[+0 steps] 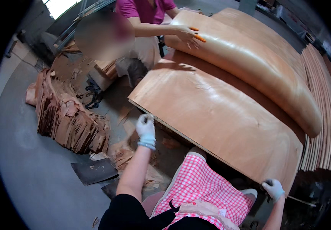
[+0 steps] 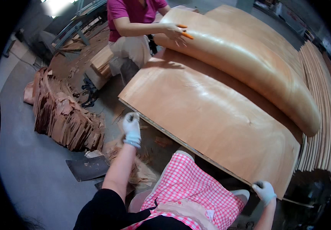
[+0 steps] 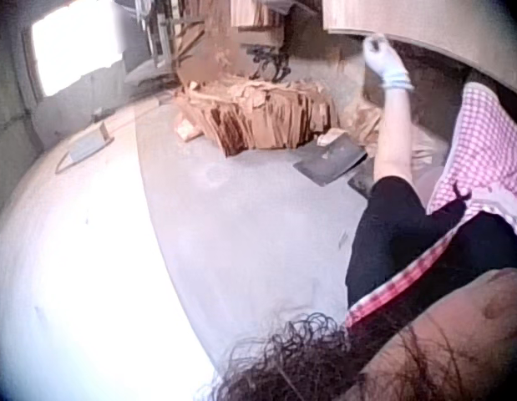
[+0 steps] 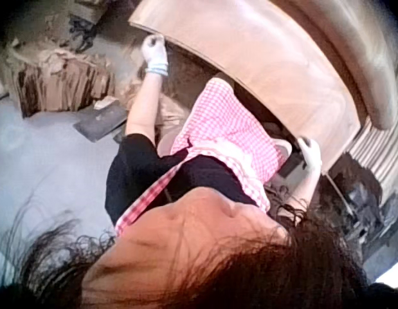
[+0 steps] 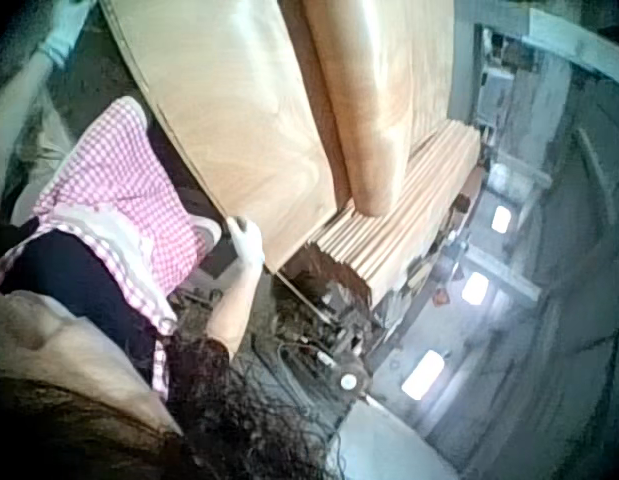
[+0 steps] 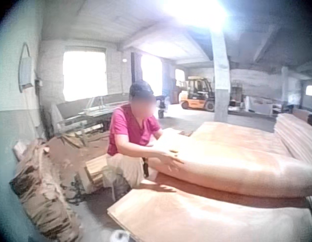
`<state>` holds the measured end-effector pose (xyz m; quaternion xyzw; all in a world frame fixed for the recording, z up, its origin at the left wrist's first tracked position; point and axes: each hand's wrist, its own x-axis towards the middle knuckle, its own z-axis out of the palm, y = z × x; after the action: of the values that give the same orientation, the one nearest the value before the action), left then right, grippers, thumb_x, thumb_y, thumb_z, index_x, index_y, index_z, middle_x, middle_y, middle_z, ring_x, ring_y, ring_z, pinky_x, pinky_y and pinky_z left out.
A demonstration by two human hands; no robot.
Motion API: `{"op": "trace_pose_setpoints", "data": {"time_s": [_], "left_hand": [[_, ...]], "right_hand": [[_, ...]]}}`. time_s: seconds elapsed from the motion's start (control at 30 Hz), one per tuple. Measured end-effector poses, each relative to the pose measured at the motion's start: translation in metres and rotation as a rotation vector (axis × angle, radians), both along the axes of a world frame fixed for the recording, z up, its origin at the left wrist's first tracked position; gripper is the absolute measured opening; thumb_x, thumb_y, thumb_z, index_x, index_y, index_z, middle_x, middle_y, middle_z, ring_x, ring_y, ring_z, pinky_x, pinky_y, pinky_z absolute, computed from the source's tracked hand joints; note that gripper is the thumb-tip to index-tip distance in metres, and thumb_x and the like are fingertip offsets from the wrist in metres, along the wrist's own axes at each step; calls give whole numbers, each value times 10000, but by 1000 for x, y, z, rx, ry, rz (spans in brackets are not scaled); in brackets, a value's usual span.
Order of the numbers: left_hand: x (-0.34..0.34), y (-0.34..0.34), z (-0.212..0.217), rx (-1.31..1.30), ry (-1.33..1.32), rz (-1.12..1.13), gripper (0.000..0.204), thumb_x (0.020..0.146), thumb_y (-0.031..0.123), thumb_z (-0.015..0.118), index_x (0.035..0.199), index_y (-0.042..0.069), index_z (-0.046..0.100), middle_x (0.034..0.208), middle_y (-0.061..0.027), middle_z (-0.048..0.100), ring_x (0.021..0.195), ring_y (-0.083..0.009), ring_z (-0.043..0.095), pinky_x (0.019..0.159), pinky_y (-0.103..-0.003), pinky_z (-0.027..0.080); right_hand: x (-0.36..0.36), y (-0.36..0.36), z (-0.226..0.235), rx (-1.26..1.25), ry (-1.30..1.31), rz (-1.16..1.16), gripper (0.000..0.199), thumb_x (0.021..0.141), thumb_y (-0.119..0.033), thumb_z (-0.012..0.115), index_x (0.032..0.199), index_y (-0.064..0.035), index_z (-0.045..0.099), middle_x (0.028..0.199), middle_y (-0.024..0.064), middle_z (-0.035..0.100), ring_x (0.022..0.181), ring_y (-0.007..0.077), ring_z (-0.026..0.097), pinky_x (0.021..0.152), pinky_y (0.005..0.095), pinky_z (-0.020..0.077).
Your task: The person lifts large, curved wooden panels from a pile and places them onto a stack. They align the panels carefully by hand, ensuring they fit together. Another person is visible in the background working on similar panels.
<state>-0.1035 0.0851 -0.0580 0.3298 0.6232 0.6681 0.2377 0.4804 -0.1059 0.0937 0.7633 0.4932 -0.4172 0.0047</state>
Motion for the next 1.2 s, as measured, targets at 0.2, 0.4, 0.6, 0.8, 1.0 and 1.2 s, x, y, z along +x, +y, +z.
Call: {"op": "trace_pose_setpoints", "data": {"time_s": [0.2, 0.4, 0.6, 0.8, 1.0, 1.2], "left_hand": [[-127, 69, -18, -266, 385, 340, 172, 789, 151, 756, 849, 3, 691, 919, -96, 663, 816, -203, 636, 786, -307, 504], [-127, 96, -9, -514, 589, 322, 204, 749, 257, 760, 803, 63, 720, 930, -123, 675, 863, -277, 650, 822, -359, 508], [-149, 103, -15, -658, 743, 251, 220, 735, 313, 755, 839, 119, 754, 925, -90, 693, 893, -270, 651, 843, -393, 502], [-134, 109, 3, -719, 853, 113, 250, 746, 271, 683, 937, 125, 752, 998, -151, 706, 909, -332, 679, 834, -420, 533], [-155, 108, -3, -778, 684, 221, 712, 712, 361, 801, 1320, 103, 537, 1250, -216, 597, 1120, -352, 599, 964, -429, 483], [-130, 111, 17, -1070, 933, 347, 811, 748, 531, 726, 1412, 167, 435, 1384, -167, 497, 1234, -331, 513, 1000, -472, 430]], "right_hand": [[60, -23, -37, 99, -26, -207, 169, 877, -154, 618, 859, 1, 682, 656, 25, 604, 526, 121, 534, 477, 286, 437], [55, -23, -41, 61, -78, -256, 174, 862, -136, 642, 874, 33, 680, 695, 52, 642, 562, 117, 568, 504, 282, 452], [24, -3, -31, 21, -126, -177, 199, 840, -169, 647, 834, 23, 696, 678, 58, 646, 576, 136, 579, 530, 304, 466], [44, -9, -50, 28, -317, 38, 318, 840, -270, 636, 930, 33, 676, 722, 153, 659, 646, 201, 632, 626, 374, 495], [69, -2, -66, -54, -423, -46, 436, 776, -413, 708, 925, -3, 701, 900, 208, 690, 858, 319, 674, 777, 396, 509], [59, 4, -77, -133, -367, -163, 491, 740, -448, 743, 951, -8, 698, 949, 217, 687, 906, 342, 661, 816, 407, 502]]}}
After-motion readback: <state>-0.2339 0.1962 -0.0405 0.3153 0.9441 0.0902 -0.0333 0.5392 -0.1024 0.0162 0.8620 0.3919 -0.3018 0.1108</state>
